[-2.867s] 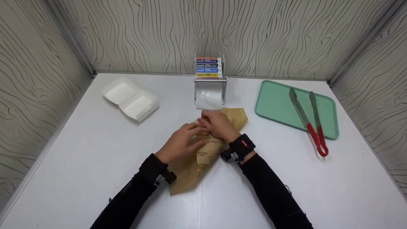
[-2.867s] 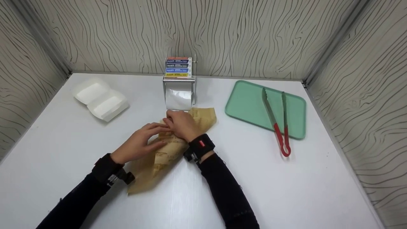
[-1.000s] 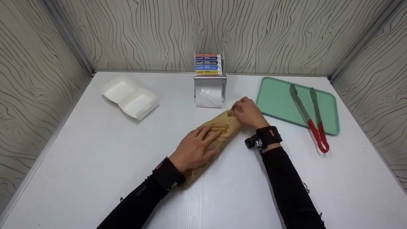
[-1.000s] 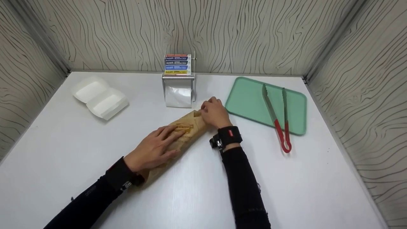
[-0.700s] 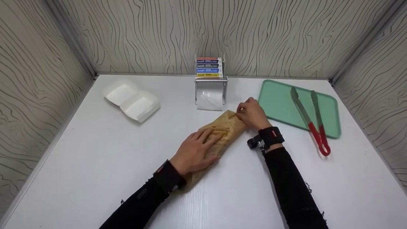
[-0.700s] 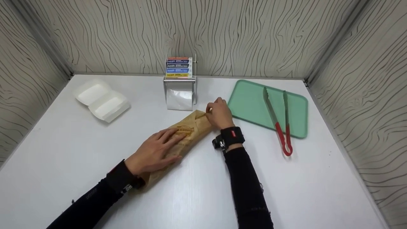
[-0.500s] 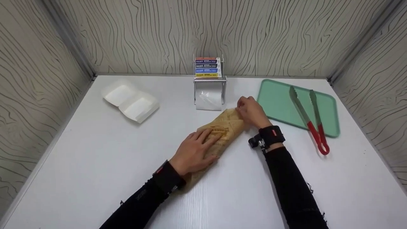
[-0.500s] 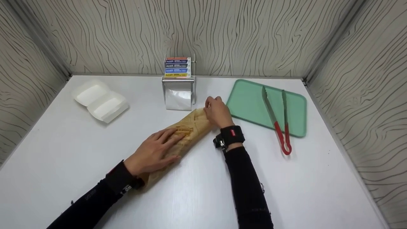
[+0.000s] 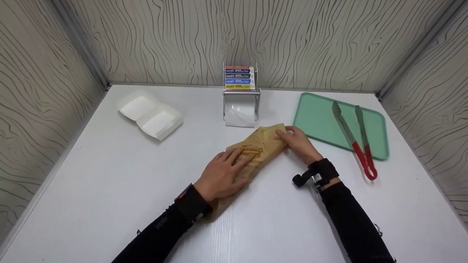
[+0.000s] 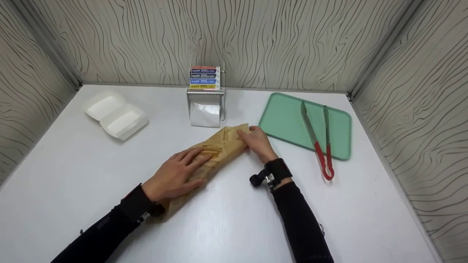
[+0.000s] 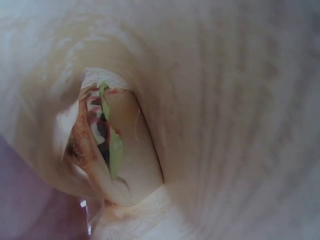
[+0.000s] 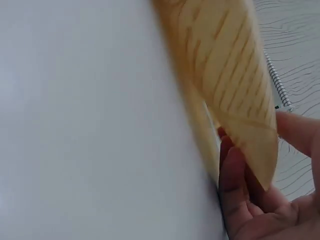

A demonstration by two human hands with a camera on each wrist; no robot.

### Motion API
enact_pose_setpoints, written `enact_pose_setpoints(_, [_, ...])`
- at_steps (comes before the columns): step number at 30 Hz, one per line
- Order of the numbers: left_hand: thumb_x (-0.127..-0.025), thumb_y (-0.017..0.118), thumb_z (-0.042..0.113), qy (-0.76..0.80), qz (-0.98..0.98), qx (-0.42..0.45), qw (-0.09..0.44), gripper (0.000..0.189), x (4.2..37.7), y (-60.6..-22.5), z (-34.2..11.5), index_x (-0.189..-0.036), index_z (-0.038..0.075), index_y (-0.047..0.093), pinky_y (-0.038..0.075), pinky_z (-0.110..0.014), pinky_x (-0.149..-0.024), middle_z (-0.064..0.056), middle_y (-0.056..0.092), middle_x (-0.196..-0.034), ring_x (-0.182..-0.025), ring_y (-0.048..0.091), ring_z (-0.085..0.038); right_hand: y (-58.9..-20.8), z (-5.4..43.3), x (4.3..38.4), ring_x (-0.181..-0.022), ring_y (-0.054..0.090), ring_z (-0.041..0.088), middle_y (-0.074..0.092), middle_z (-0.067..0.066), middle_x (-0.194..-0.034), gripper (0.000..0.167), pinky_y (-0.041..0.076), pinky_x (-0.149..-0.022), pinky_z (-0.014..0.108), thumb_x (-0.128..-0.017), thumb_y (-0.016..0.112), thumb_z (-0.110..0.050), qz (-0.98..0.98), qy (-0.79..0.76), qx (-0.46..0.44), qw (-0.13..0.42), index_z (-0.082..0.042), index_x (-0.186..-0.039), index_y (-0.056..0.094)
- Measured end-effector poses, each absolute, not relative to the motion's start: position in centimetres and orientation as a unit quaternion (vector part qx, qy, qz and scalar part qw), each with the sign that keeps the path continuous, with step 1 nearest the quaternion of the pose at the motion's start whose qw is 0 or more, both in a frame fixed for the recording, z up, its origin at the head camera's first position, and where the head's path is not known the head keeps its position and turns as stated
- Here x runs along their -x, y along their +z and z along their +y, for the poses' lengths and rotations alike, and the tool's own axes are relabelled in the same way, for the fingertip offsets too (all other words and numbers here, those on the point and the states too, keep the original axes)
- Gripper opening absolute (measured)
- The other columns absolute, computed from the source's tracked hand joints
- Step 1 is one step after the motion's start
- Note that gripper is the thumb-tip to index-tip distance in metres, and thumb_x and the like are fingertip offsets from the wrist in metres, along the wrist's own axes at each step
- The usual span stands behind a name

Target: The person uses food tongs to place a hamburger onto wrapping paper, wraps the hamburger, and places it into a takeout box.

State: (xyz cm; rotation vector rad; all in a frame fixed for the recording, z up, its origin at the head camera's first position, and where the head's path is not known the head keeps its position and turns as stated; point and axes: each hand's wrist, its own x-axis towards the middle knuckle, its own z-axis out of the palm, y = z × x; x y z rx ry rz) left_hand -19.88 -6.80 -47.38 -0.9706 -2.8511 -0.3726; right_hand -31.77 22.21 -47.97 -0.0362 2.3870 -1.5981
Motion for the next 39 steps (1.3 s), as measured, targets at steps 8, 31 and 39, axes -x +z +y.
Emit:
enact_pose_setpoints(8, [-0.101,0.059,0.051,-0.13,-0.932,0.332,0.064,0.068,19.7,-47.5,-7.1,-0.16,0.022,0.041,0.043,-0.051,-0.114,-0.015,0.041,-0.163,-0.15,0.039,-0.032,-48.4,21.6,31.3,-0.06,0.05,0.008,0.057,-0.007,-0.07,0.035,0.042,-0.055,0.021,-0.098,0.071,-0.043,0.867,-0.465,0.102,0.147,-0.009,-0.088,0.072])
enact_pose_setpoints(31, [-0.102,0.056,0.054,-0.116,-0.936,0.329,0.045,0.069,19.6,-47.2,-7.0,-0.162,0.023,0.038,0.039,-0.049,-0.119,-0.013,0.037,-0.166,-0.155,0.033,-0.03,-47.4,19.3,29.3,-0.159,0.017,0.033,0.023,0.018,-0.17,0.068,0.013,-0.13,0.049,-0.112,0.038,-0.044,0.791,-0.555,0.143,0.216,-0.004,-0.165,0.021])
enact_pose_setpoints(39, [-0.104,0.053,0.052,-0.105,-0.937,0.33,0.034,0.068,19.4,-47.0,-7.1,-0.162,0.02,0.037,0.038,-0.047,-0.12,-0.014,0.034,-0.167,-0.153,0.035,-0.03,-46.2,16.6,26.3,-0.162,0.007,0.025,0.009,-0.002,-0.175,0.052,0.006,-0.13,0.052,-0.115,0.03,-0.026,0.832,-0.401,0.36,0.133,-0.026,-0.167,0.019])
